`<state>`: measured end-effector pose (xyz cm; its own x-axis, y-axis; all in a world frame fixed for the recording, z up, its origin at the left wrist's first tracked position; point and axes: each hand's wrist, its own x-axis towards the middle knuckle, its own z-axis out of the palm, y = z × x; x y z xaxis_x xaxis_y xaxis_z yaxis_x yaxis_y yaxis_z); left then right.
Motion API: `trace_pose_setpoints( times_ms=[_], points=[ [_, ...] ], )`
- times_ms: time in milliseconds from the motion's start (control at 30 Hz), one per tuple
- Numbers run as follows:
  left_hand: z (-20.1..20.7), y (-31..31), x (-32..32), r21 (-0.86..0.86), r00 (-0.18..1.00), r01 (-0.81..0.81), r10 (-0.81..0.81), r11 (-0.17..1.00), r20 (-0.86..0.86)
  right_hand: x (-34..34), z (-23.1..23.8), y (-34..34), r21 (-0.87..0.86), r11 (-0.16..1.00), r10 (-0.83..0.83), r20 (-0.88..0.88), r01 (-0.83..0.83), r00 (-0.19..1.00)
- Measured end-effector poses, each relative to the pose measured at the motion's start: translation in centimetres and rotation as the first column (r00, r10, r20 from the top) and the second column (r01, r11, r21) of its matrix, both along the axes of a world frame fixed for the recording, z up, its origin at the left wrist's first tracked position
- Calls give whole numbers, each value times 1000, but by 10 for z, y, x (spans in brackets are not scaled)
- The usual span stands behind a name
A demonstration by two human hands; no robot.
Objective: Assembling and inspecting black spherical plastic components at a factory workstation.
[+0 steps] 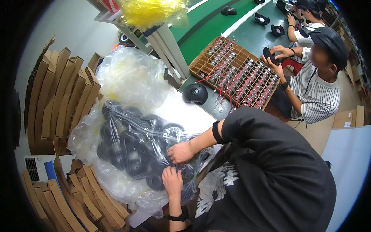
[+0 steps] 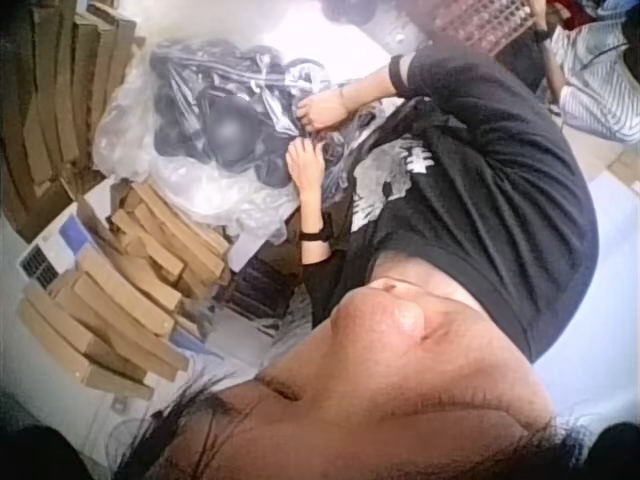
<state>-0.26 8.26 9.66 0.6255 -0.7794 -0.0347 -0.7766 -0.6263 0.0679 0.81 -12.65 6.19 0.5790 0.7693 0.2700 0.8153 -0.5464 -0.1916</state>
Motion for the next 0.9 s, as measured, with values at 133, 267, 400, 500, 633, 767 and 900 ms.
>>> trace_pose_setpoints(
  times_ms=[133, 267, 400, 500, 633, 767, 900],
  points=[
    [-9, -11, 4, -387, 975, -52, -37, 921, -219, 0, 9, -10, 256, 967, 31, -151, 9, 988],
    [-29, -7, 5, -463, 925, -142, -49, 875, -377, 5, 6, -15, 329, 942, 134, -173, -71, 976],
    [-18, 18, 9, -241, 977, 147, -179, 959, -117, 8, 0, -47, 172, 974, 153, -28, -146, 988],
    [-5, 41, -1, -223, 964, 260, -265, 939, 8, -6, 1, -109, 8, 1000, -28, -109, 29, 994],
    [-8, 46, -14, -233, 974, 216, -226, 948, -14, -33, 0, -125, -119, 993, 1, -123, -16, 992],
    [-3, 29, -11, -283, 968, 247, -251, 927, 20, -35, 28, -55, 354, 935, 91, -207, -12, 974],
    [-1, 30, -7, -308, 937, 332, -348, 891, 5, -25, -16, -51, 163, 983, 120, -261, -78, 958]
  ],
)
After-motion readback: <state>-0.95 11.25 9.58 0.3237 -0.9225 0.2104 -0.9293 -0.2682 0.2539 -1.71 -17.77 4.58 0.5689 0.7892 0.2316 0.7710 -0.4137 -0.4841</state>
